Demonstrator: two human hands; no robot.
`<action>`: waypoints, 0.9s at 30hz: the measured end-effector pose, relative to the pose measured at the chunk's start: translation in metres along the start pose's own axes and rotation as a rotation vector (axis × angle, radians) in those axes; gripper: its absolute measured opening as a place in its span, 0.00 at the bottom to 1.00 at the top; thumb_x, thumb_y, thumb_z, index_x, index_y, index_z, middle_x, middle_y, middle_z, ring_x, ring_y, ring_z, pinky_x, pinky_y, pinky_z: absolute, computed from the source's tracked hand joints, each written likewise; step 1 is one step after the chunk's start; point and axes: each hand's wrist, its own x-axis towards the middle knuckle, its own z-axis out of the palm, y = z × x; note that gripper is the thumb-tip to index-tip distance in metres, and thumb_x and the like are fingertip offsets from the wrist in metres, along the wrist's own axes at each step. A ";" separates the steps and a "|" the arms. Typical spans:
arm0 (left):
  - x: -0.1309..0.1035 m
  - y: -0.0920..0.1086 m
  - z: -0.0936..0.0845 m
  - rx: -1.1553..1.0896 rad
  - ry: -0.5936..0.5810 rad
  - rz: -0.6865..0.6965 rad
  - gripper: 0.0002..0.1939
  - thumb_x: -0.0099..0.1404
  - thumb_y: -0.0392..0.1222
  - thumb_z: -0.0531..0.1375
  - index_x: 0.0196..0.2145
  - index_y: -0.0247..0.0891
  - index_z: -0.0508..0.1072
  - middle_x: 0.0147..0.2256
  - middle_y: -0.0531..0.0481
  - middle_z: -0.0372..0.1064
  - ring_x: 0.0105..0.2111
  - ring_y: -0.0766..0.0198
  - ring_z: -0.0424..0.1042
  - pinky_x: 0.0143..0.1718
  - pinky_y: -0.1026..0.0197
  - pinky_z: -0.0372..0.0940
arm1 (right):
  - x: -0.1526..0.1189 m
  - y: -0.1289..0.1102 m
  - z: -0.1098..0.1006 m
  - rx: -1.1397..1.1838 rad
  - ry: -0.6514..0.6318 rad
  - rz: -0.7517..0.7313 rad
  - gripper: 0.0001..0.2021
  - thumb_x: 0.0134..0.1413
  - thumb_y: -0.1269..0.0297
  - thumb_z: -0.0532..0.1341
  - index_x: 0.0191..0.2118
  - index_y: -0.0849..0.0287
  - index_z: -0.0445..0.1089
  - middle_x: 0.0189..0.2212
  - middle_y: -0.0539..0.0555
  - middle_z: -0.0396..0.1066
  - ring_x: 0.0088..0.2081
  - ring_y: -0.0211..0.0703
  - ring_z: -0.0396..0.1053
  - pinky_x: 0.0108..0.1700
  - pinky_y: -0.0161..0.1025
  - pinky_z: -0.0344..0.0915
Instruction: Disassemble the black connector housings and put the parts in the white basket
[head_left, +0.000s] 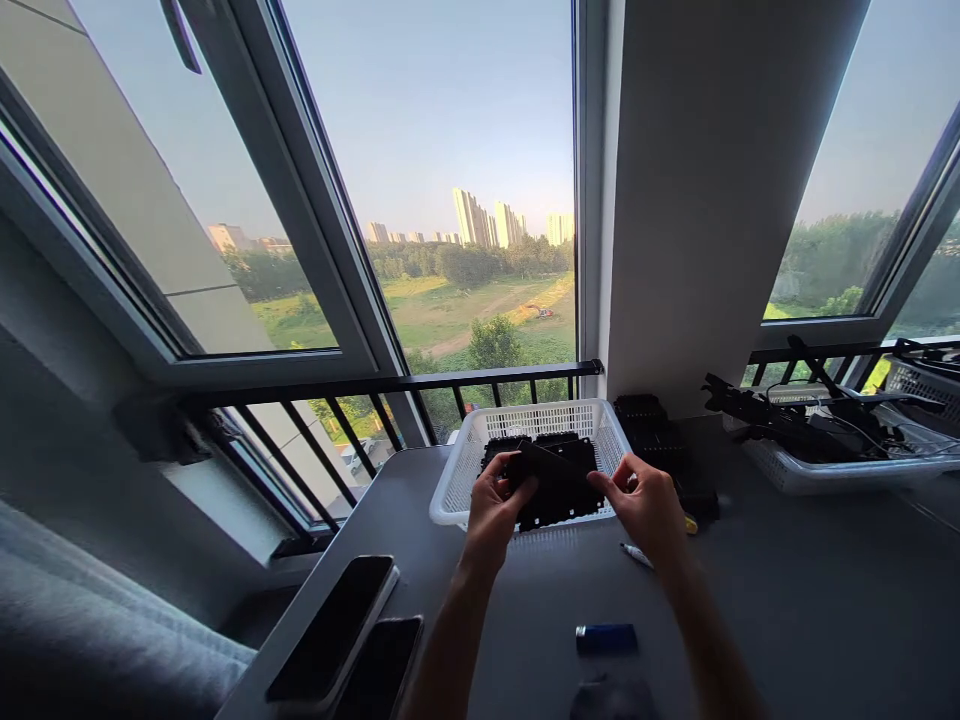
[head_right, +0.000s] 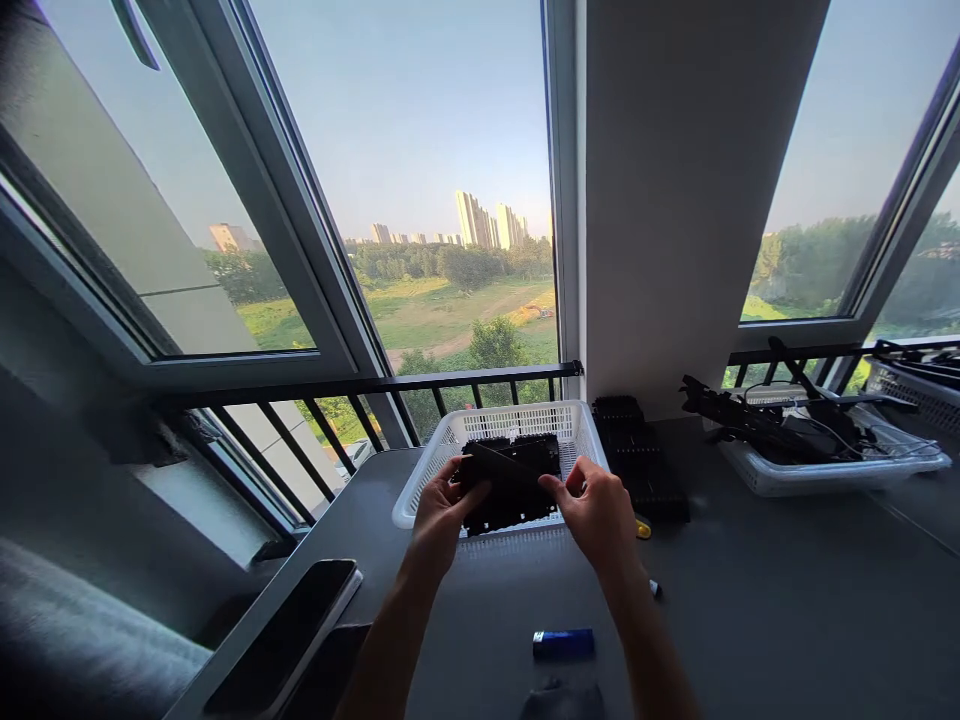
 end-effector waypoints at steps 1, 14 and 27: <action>0.001 0.002 -0.002 -0.003 0.000 -0.013 0.25 0.45 0.43 0.70 0.41 0.36 0.69 0.26 0.52 0.75 0.27 0.61 0.74 0.30 0.62 0.69 | 0.002 0.006 -0.005 0.000 0.018 0.014 0.25 0.52 0.38 0.58 0.22 0.55 0.60 0.17 0.48 0.64 0.19 0.38 0.61 0.24 0.34 0.54; -0.001 -0.002 0.006 0.024 0.013 0.015 0.23 0.44 0.42 0.69 0.39 0.36 0.69 0.25 0.54 0.73 0.27 0.63 0.73 0.30 0.65 0.67 | -0.001 0.000 0.001 0.004 0.008 -0.014 0.24 0.52 0.38 0.58 0.22 0.55 0.60 0.17 0.48 0.66 0.20 0.38 0.62 0.25 0.35 0.53; 0.003 -0.004 0.001 0.036 0.021 0.024 0.24 0.45 0.43 0.69 0.40 0.35 0.70 0.26 0.52 0.74 0.26 0.62 0.73 0.29 0.63 0.68 | 0.003 0.013 -0.016 0.007 0.076 0.023 0.25 0.52 0.38 0.58 0.21 0.55 0.59 0.16 0.47 0.63 0.19 0.37 0.61 0.24 0.34 0.52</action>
